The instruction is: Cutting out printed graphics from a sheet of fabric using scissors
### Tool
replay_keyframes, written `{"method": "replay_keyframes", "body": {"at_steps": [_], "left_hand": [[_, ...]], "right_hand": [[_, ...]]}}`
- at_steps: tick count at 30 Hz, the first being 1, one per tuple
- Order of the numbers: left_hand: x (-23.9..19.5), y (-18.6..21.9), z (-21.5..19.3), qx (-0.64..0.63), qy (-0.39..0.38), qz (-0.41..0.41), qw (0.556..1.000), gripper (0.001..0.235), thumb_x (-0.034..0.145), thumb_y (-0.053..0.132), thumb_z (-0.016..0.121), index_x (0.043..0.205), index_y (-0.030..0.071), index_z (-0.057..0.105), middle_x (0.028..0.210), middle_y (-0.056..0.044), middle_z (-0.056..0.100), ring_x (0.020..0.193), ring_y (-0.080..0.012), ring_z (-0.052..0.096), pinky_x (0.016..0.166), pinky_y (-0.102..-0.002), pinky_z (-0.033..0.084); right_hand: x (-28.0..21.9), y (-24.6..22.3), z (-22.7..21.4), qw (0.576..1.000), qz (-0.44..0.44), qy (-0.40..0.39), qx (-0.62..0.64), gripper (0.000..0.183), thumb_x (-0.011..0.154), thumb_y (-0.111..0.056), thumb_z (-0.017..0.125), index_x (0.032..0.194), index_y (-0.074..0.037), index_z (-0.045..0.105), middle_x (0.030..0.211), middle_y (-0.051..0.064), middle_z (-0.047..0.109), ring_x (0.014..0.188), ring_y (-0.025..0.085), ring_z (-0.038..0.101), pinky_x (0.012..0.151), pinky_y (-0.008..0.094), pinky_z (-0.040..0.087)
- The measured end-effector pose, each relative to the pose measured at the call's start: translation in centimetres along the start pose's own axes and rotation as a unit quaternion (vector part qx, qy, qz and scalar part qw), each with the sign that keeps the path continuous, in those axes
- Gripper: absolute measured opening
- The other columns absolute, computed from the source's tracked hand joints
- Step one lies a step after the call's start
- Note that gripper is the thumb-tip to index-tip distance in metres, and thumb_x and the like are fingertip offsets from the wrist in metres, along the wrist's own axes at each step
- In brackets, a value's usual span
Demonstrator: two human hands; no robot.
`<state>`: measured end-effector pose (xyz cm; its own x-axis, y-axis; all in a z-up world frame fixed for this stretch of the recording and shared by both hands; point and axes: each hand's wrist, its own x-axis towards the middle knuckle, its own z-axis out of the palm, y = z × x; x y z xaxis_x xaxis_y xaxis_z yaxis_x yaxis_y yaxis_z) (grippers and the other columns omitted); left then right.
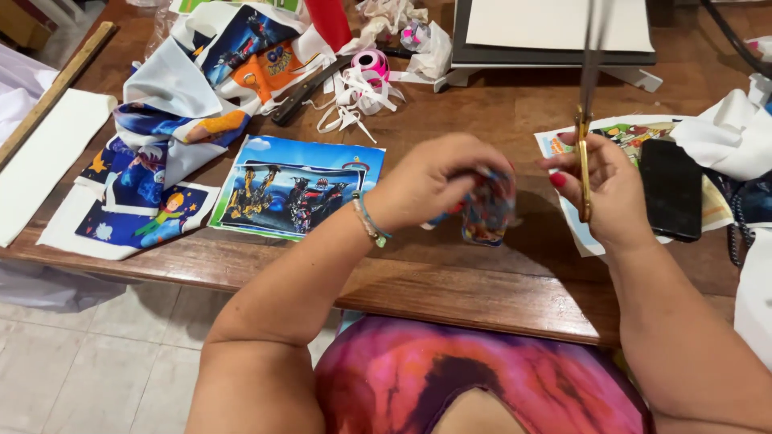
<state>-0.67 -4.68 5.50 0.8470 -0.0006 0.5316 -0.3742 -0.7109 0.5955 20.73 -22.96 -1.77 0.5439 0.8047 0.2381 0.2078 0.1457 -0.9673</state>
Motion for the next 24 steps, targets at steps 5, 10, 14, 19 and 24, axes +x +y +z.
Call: {"method": "replay_keyframes", "body": {"at_steps": [5,10,14,19,24], "left_hand": [[2.0,1.0,2.3,-0.140,-0.046,-0.026,0.989,0.046,0.089,-0.008,0.063,0.125,0.019,0.069,0.119,-0.010,0.074,0.113,-0.0250,0.074,0.100,-0.039,0.060],[3.7,0.0,2.4,-0.167,-0.030,-0.041,0.985,0.035,0.089,-0.002,0.067,0.117,0.018,0.075,0.103,-0.015,0.078,0.105,-0.0303,0.076,0.094,-0.045,0.060],[4.3,-2.1,3.1,-0.127,-0.036,-0.003,0.991,0.028,0.086,0.005,0.075,0.108,0.022,0.078,0.100,-0.006,0.076,0.099,-0.0245,0.076,0.091,-0.040,0.060],[4.3,-1.1,4.3,-0.017,-0.052,0.068,0.996,0.013,0.088,0.021,0.076,0.101,0.025,0.078,0.098,0.000,0.070,0.089,-0.0261,0.074,0.079,-0.041,0.061],[3.5,-0.6,3.1,0.190,0.019,0.073,0.979,0.024,0.099,0.050,0.061,0.105,0.027,0.067,0.093,0.005,0.066,0.085,-0.0228,0.075,0.069,-0.038,0.059]], "right_hand": [[-1.9,-2.1,2.7,0.980,-0.028,-0.097,0.172,0.058,0.086,-0.028,0.074,0.134,-0.002,0.053,0.112,0.018,0.068,0.109,0.021,0.067,0.095,0.033,0.054],[-3.1,-3.4,4.7,0.924,-0.017,-0.098,0.369,0.046,0.089,-0.017,0.074,0.126,0.004,0.056,0.105,0.020,0.072,0.102,0.025,0.072,0.093,0.040,0.060],[-2.5,2.0,2.6,0.920,0.056,-0.149,0.357,0.065,0.081,-0.025,0.079,0.132,0.008,0.054,0.111,0.025,0.072,0.107,0.033,0.072,0.086,0.053,0.061],[-2.3,3.9,3.1,0.933,0.067,-0.189,0.299,0.048,0.083,-0.014,0.073,0.127,0.003,0.065,0.114,0.019,0.074,0.108,0.030,0.071,0.085,0.054,0.061],[-1.5,5.7,2.4,0.940,0.070,-0.149,0.300,0.071,0.063,-0.006,0.085,0.129,0.005,0.060,0.109,0.021,0.074,0.104,0.032,0.073,0.087,0.048,0.062]]}}
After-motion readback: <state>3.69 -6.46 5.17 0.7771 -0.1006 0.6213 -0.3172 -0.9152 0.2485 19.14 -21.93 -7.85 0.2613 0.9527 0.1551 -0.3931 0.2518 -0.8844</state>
